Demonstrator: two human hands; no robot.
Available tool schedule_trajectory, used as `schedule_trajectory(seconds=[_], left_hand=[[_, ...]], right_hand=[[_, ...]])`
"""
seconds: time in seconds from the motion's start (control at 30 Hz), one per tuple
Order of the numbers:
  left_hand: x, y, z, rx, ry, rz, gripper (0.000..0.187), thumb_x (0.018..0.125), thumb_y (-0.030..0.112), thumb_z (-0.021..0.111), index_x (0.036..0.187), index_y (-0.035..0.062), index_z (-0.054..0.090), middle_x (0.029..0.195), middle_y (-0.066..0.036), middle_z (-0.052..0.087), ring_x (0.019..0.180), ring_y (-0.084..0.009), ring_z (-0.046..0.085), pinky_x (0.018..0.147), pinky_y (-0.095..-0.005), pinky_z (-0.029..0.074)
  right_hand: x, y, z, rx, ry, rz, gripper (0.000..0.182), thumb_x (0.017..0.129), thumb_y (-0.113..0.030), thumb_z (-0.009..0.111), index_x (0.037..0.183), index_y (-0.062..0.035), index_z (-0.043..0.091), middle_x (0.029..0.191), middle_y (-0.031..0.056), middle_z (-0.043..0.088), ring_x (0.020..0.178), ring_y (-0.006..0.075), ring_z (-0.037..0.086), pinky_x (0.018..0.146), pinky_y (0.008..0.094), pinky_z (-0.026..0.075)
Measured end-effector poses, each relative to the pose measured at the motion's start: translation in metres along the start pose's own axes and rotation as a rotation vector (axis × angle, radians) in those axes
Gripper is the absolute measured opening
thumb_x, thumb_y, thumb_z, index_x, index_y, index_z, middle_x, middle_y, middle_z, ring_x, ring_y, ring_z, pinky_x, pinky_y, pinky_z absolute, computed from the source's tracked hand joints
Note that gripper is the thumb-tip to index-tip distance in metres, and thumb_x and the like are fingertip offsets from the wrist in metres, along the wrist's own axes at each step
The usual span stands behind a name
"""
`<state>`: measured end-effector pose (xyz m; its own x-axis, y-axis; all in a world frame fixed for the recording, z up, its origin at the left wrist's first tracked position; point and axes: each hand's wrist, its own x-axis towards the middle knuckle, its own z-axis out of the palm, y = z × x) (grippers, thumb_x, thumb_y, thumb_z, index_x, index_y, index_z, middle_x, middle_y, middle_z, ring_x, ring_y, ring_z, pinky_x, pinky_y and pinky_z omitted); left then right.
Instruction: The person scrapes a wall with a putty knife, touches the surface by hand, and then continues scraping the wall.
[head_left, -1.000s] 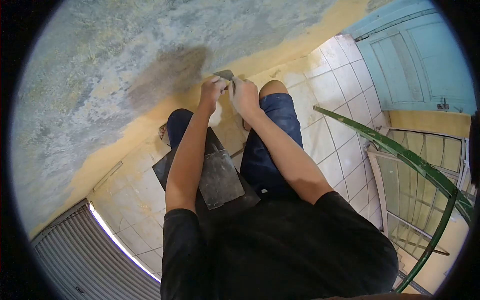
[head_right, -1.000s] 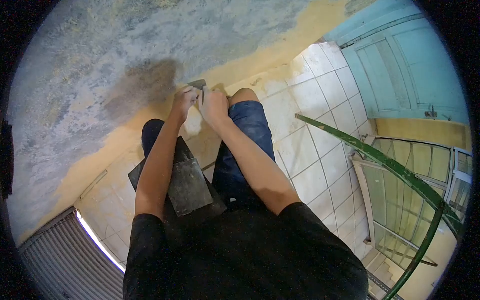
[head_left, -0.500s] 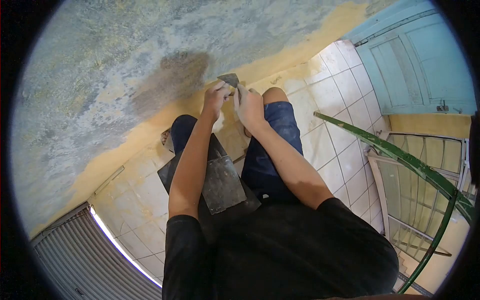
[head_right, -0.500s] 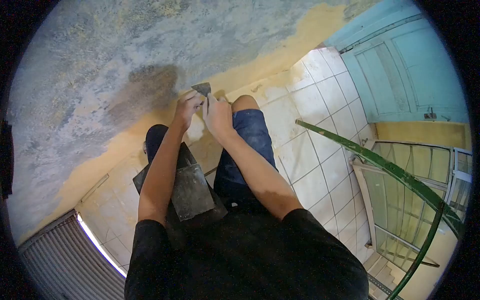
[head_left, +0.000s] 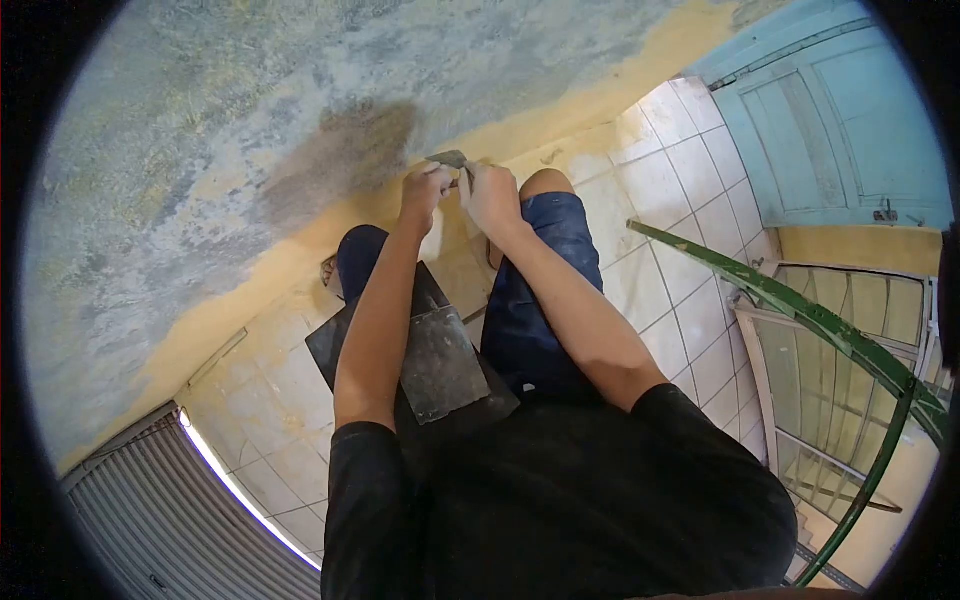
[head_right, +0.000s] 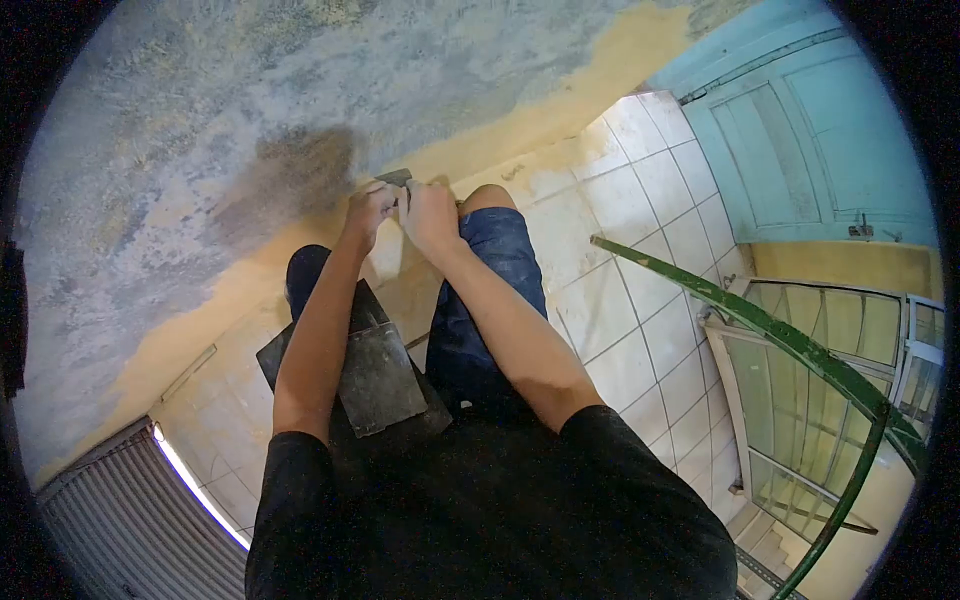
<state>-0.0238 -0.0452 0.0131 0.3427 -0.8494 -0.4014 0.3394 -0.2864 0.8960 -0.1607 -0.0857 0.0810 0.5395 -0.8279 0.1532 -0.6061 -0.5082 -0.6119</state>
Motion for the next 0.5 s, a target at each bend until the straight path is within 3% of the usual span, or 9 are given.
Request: schedule_trajectory(seconds=[0.13, 0.2, 0.3, 0.37, 0.5], left_hand=[[-0.017, 0.010, 0.004, 0.080, 0.037, 0.180, 0.011, 0.074, 0.010, 0.062, 0.078, 0.0000, 0.059, 0.092, -0.007, 0.062, 0.075, -0.0153, 0.051, 0.071, -0.0294, 0.044], [-0.027, 0.021, 0.004, 0.041, 0.049, 0.126, 0.010, 0.079, 0.008, 0.059, 0.082, 0.0000, 0.064, 0.070, 0.000, 0.055, 0.064, -0.0117, 0.050, 0.062, -0.0258, 0.039], [-0.016, 0.020, 0.008, -0.082, 0.138, -0.005, 0.012, 0.077, 0.007, 0.061, 0.086, -0.0006, 0.065, 0.074, -0.001, 0.056, 0.065, -0.0121, 0.052, 0.062, -0.0257, 0.040], [-0.023, 0.021, 0.013, -0.125, 0.136, 0.008, 0.011, 0.076, 0.006, 0.060, 0.083, -0.0003, 0.064, 0.074, -0.001, 0.056, 0.065, -0.0123, 0.051, 0.062, -0.0258, 0.040], [-0.021, 0.015, 0.007, -0.055, 0.120, 0.096, 0.005, 0.074, 0.007, 0.062, 0.075, 0.0020, 0.059, 0.075, -0.001, 0.054, 0.064, -0.0121, 0.049, 0.059, -0.0268, 0.037]], right_hand=[[-0.013, -0.006, -0.007, -0.008, 0.103, -0.045, 0.019, 0.089, -0.014, 0.057, 0.086, 0.0024, 0.066, 0.071, 0.0255, 0.063, 0.070, 0.0417, 0.063, 0.067, 0.0470, 0.051], [-0.012, -0.008, -0.007, 0.008, 0.119, 0.006, 0.019, 0.089, -0.014, 0.057, 0.086, 0.0021, 0.066, 0.070, 0.0251, 0.063, 0.070, 0.0416, 0.063, 0.067, 0.0471, 0.051], [-0.003, -0.006, -0.003, -0.037, 0.076, -0.037, 0.019, 0.089, -0.014, 0.057, 0.088, 0.0016, 0.067, 0.070, 0.0248, 0.063, 0.068, 0.0410, 0.063, 0.067, 0.0468, 0.051], [-0.003, -0.007, -0.012, 0.014, -0.008, -0.002, 0.021, 0.089, -0.016, 0.055, 0.082, 0.0022, 0.064, 0.075, 0.0275, 0.063, 0.075, 0.0432, 0.062, 0.071, 0.0509, 0.050], [-0.011, -0.013, -0.008, 0.042, 0.085, 0.008, 0.020, 0.089, -0.016, 0.056, 0.082, 0.0013, 0.064, 0.075, 0.0272, 0.063, 0.074, 0.0432, 0.062, 0.071, 0.0509, 0.050]])
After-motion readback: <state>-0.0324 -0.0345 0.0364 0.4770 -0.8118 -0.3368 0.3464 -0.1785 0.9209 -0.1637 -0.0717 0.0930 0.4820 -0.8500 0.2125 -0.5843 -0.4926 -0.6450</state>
